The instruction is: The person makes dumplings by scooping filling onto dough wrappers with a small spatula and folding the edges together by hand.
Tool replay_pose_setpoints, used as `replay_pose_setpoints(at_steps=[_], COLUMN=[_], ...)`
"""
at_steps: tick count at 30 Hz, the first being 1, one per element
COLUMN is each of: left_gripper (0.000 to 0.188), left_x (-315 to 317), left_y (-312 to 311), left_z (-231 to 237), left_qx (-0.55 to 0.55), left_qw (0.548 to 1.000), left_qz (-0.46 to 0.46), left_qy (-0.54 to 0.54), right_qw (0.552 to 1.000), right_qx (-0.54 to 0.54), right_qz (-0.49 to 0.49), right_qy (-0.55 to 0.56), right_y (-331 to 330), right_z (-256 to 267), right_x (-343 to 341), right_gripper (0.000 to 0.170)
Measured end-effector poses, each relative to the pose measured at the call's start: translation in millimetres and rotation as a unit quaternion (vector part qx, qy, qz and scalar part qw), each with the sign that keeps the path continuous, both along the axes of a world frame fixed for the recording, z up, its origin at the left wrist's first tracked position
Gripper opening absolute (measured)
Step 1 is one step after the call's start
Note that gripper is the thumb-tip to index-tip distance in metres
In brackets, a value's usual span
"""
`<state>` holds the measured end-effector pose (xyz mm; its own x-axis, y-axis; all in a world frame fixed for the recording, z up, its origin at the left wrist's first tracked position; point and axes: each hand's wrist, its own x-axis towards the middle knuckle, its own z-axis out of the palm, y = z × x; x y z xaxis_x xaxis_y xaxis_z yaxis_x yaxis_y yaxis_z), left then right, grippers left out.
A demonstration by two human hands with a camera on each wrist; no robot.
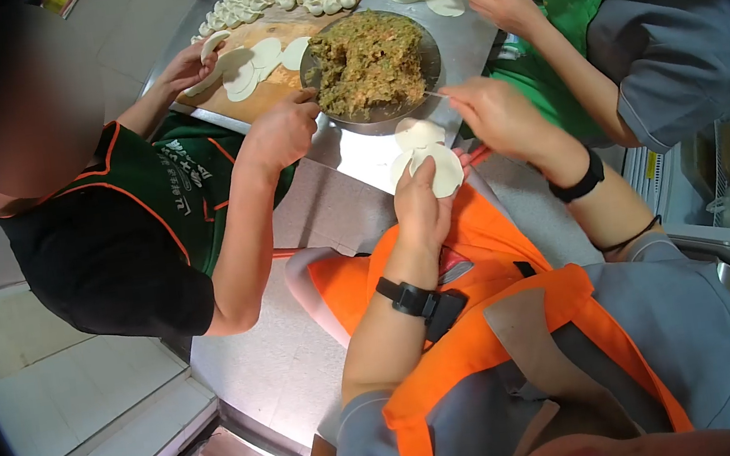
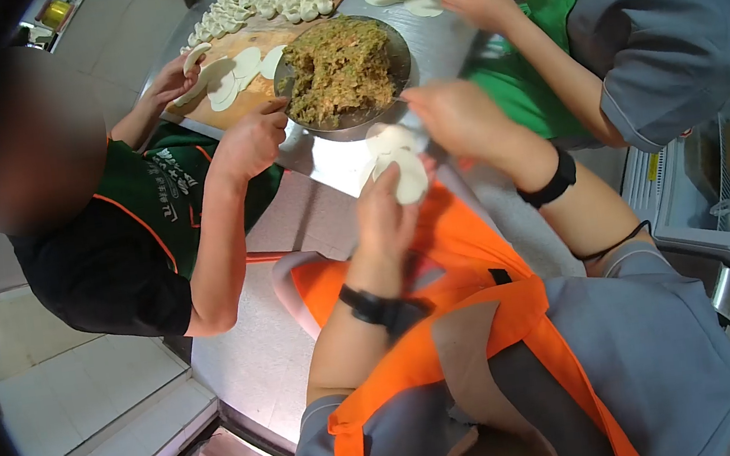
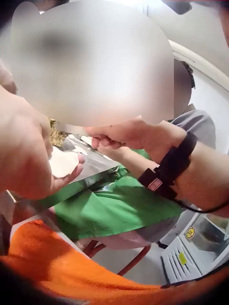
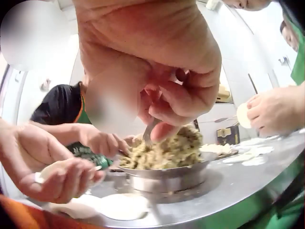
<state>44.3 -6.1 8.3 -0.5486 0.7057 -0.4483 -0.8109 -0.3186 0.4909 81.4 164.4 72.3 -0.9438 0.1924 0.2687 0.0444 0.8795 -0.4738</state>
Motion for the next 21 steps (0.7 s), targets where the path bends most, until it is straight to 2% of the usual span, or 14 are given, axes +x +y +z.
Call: replay_pose_setpoints(at_steps=[2, 4, 6, 9, 12, 16, 17, 20, 21], left_gripper=[0.037, 0.037, 0.037, 0.04, 0.04, 0.044, 0.045, 0.049, 0.05], left_x=[-9.4, -22.8, -40.4, -62.9, -72.4, -74.9, -73.0, -67.9, -67.3], left_y=[3.6, 7.1, 16.3, 24.0, 26.1, 17.1, 13.2, 3.1, 0.1], left_z=[-10.7, -12.5, -14.5, -11.6, 14.5, 27.5, 29.1, 29.7, 26.2], left_qx=[-0.036, -0.057, -0.053, -0.062, -0.096, -0.124, -0.103, -0.045, -0.03], left_qw=[0.999, 0.994, 0.993, 0.994, 0.993, 0.989, 0.991, 0.993, 0.991], left_qz=[0.04, 0.094, 0.104, 0.094, 0.071, 0.066, 0.073, 0.102, 0.12], left_qy=[0.0, -0.015, -0.005, 0.001, -0.022, -0.041, -0.041, -0.046, -0.049], right_qw=[0.994, 0.992, 0.991, 0.992, 0.993, 0.996, 0.994, 0.997, 0.994], right_qx=[0.102, 0.122, 0.13, 0.087, -0.038, 0.028, 0.056, 0.013, -0.083], right_qz=[-0.023, -0.017, -0.007, 0.02, 0.082, 0.083, 0.087, 0.074, 0.06], right_qy=[-0.035, -0.025, -0.03, -0.09, -0.079, -0.033, -0.027, -0.027, -0.043], right_y=[24.2, 32.8, 35.9, 34.3, 19.2, -13.9, -20.5, -29.7, -31.7], right_z=[0.7, -2.4, -8.7, -9.6, -2.6, -1.6, -5.4, -4.6, -3.6], right_x=[-5.4, -13.1, -18.6, -27.7, -28.1, -5.4, 0.7, 11.6, 12.1], right_gripper=[0.021, 0.021, 0.022, 0.019, 0.019, 0.029, 0.034, 0.034, 0.03])
